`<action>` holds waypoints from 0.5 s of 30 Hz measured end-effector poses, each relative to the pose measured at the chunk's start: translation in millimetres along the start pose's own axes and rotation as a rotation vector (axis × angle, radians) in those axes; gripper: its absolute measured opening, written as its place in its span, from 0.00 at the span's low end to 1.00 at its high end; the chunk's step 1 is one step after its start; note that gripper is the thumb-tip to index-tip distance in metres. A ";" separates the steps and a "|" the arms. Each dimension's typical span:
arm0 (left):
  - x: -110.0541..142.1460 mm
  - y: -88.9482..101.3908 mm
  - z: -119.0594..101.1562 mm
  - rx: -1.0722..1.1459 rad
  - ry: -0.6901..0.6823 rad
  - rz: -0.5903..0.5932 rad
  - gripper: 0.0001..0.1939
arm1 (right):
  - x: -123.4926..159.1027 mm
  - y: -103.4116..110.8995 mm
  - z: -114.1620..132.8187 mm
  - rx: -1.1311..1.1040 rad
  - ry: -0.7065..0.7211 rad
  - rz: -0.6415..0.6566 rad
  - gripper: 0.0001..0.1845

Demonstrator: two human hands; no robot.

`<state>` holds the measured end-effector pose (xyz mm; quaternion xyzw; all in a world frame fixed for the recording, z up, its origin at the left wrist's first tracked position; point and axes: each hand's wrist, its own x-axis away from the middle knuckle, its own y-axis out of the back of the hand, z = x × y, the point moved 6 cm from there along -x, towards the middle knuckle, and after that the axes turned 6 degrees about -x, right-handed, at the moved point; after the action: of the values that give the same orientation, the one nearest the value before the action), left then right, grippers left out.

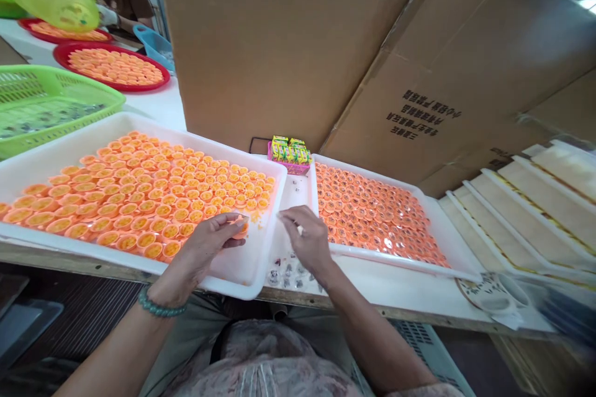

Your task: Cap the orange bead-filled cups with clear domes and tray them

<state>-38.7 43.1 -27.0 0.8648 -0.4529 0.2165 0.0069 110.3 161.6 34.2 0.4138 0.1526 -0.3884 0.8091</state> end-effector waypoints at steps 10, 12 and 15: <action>1.9 4.1 -0.4 -0.222 -0.020 -0.064 0.20 | 43.8 -25.5 -52.0 0.687 -0.212 0.686 0.09; 1.1 4.1 1.1 -0.232 -0.009 -0.053 0.20 | 55.9 -35.3 -52.9 0.709 -0.217 0.697 0.09; 0.0 4.1 1.9 -0.240 -0.004 -0.052 0.21 | 64.4 -41.6 -56.8 0.724 -0.220 0.683 0.11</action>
<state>-41.3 40.3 -29.5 0.8697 -0.4530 0.1585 0.1152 125.0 159.2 -60.1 0.6504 -0.2220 -0.1708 0.7061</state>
